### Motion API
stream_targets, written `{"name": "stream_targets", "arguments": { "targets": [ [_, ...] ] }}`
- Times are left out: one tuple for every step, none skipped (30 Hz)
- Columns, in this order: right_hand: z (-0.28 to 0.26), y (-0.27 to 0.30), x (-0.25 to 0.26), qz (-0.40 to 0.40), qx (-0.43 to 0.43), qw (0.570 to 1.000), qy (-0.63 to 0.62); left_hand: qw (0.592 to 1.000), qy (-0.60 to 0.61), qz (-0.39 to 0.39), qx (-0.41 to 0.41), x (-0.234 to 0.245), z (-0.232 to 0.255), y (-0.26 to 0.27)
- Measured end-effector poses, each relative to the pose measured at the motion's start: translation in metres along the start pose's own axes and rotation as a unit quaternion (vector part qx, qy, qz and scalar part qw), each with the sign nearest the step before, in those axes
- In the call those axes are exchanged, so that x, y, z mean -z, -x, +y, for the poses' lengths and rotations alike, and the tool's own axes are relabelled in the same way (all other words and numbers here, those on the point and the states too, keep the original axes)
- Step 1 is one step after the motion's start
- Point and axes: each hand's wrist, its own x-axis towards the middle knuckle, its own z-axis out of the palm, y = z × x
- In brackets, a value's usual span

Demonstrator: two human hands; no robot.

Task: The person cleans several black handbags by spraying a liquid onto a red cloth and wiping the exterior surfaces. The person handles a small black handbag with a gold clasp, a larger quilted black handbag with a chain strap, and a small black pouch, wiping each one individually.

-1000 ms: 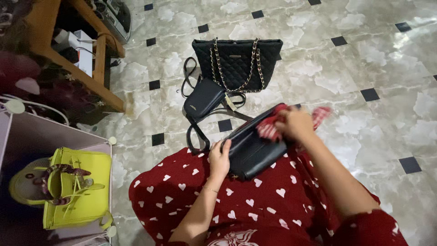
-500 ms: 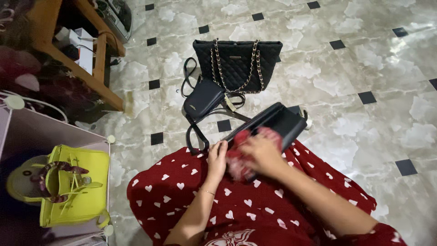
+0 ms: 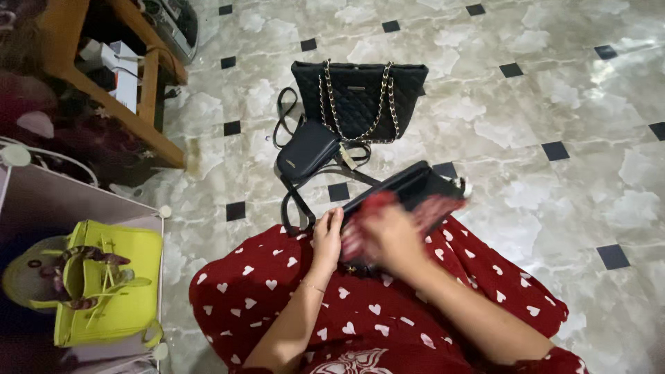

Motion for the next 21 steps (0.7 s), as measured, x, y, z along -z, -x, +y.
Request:
{"name": "stream_targets", "arguments": {
  "targets": [
    [-0.018, -0.003, 0.003, 0.023, 0.013, 0.999, -0.043, 1.000, -0.019, 0.004, 0.011, -0.001, 0.002, -0.003],
    [-0.033, -0.008, 0.008, 0.047, 0.026, 0.995, -0.087, 0.998, 0.035, -0.001, 0.044, 0.000, 0.004, 0.001],
    [-0.042, -0.012, 0.016, 0.072, 0.037, 0.989, -0.127, 0.993, 0.089, -0.009, 0.075, 0.001, 0.008, 0.007],
    [-0.040, -0.020, 0.028, 0.094, 0.033, 0.988, -0.120, 0.984, 0.143, -0.017, 0.106, 0.001, 0.013, 0.011],
    [-0.030, -0.030, 0.042, 0.111, 0.030, 0.987, -0.114, 0.998, 0.066, -0.007, -0.015, 0.004, 0.019, 0.015],
    [-0.022, -0.040, 0.051, 0.129, 0.028, 0.985, -0.108, 0.991, -0.012, 0.003, -0.136, 0.007, 0.024, 0.020],
    [-0.020, -0.041, 0.053, 0.066, 0.040, 0.993, -0.092, 0.964, -0.092, 0.010, -0.250, 0.009, 0.027, 0.028],
    [-0.015, -0.040, 0.051, 0.003, 0.051, 0.996, -0.076, 0.963, -0.085, 0.002, -0.255, 0.010, 0.031, 0.033],
    [-0.005, -0.039, 0.047, -0.057, 0.062, 0.995, -0.057, 0.962, -0.077, -0.009, -0.262, 0.009, 0.035, 0.034],
    [0.009, -0.037, 0.040, -0.067, 0.047, 0.996, 0.027, 0.960, -0.070, -0.020, -0.269, 0.008, 0.038, 0.035],
    [0.029, -0.034, 0.034, -0.074, 0.032, 0.990, 0.112, 0.961, -0.070, -0.031, -0.267, 0.007, 0.040, 0.038],
    [0.064, -0.043, 0.033, -0.092, -0.042, 0.988, 0.113, 0.961, -0.070, -0.043, -0.265, 0.006, 0.042, 0.042],
    [0.100, -0.054, 0.034, -0.113, -0.117, 0.980, 0.111, 0.962, -0.071, -0.054, -0.259, 0.006, 0.043, 0.045],
    [0.125, -0.054, 0.034, -0.056, -0.114, 0.986, 0.112, 0.960, -0.080, -0.067, -0.261, 0.006, 0.043, 0.046],
    [0.140, -0.055, 0.033, 0.002, -0.106, 0.988, 0.114, 0.958, -0.088, -0.075, -0.264, 0.005, 0.044, 0.046],
    [0.144, -0.059, 0.028, -0.058, -0.184, 0.981, 0.034, 0.955, -0.097, -0.083, -0.267, 0.005, 0.043, 0.046],
    [0.139, -0.065, 0.023, -0.118, -0.259, 0.958, -0.045, 0.952, -0.100, -0.082, -0.277, 0.004, 0.042, 0.046],
    [0.127, -0.074, 0.019, -0.178, -0.328, 0.919, -0.124, 0.949, -0.103, -0.080, -0.287, 0.003, 0.039, 0.044],
    [0.103, -0.074, 0.015, -0.156, -0.233, 0.959, -0.035, 0.945, -0.106, -0.078, -0.299, 0.003, 0.036, 0.037],
    [0.068, -0.064, 0.009, -0.134, -0.131, 0.981, 0.055, 0.947, -0.101, -0.086, -0.292, 0.004, 0.031, 0.031],
    [0.029, -0.050, 0.002, -0.064, 0.001, 0.998, -0.001, 0.950, -0.097, -0.092, -0.282, 0.007, 0.023, 0.030]
  ]
}}
